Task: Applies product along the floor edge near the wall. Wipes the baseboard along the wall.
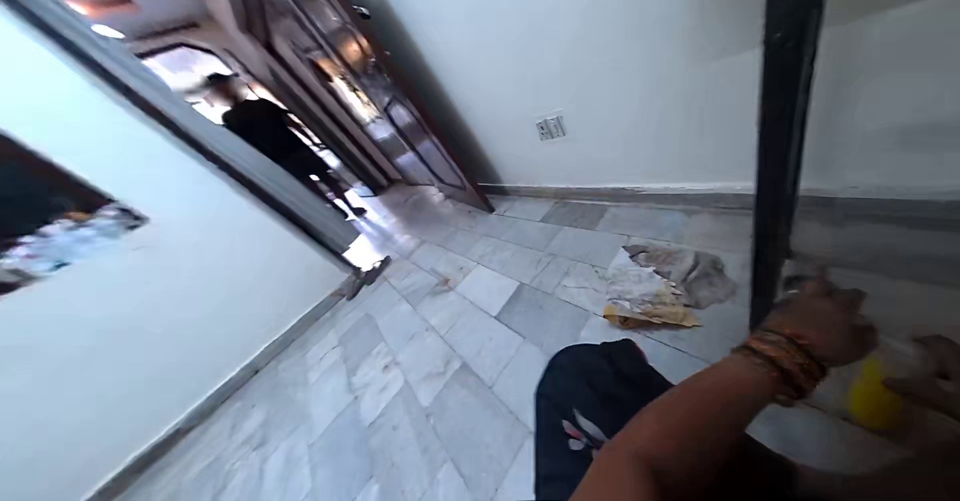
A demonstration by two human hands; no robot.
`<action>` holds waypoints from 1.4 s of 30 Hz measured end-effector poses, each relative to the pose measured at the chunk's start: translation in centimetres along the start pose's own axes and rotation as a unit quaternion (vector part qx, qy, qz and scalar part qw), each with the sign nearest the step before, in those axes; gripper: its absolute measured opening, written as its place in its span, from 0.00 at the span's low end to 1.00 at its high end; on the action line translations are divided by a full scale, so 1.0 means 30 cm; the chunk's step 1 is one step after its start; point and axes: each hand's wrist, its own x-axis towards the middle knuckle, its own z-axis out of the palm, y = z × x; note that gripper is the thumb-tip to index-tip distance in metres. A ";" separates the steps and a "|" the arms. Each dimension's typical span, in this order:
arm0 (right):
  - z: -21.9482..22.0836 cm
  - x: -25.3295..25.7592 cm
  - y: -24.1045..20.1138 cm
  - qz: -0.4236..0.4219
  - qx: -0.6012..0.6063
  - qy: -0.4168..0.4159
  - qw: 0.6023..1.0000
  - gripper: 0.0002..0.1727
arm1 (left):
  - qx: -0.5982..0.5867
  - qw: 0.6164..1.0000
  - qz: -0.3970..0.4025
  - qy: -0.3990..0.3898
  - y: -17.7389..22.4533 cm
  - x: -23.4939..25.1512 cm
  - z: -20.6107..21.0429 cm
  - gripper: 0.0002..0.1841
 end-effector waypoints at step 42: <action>-0.303 0.298 0.235 -0.013 0.268 0.440 0.857 0.30 | -0.080 0.962 0.085 -0.247 -0.208 -0.008 0.567 0.19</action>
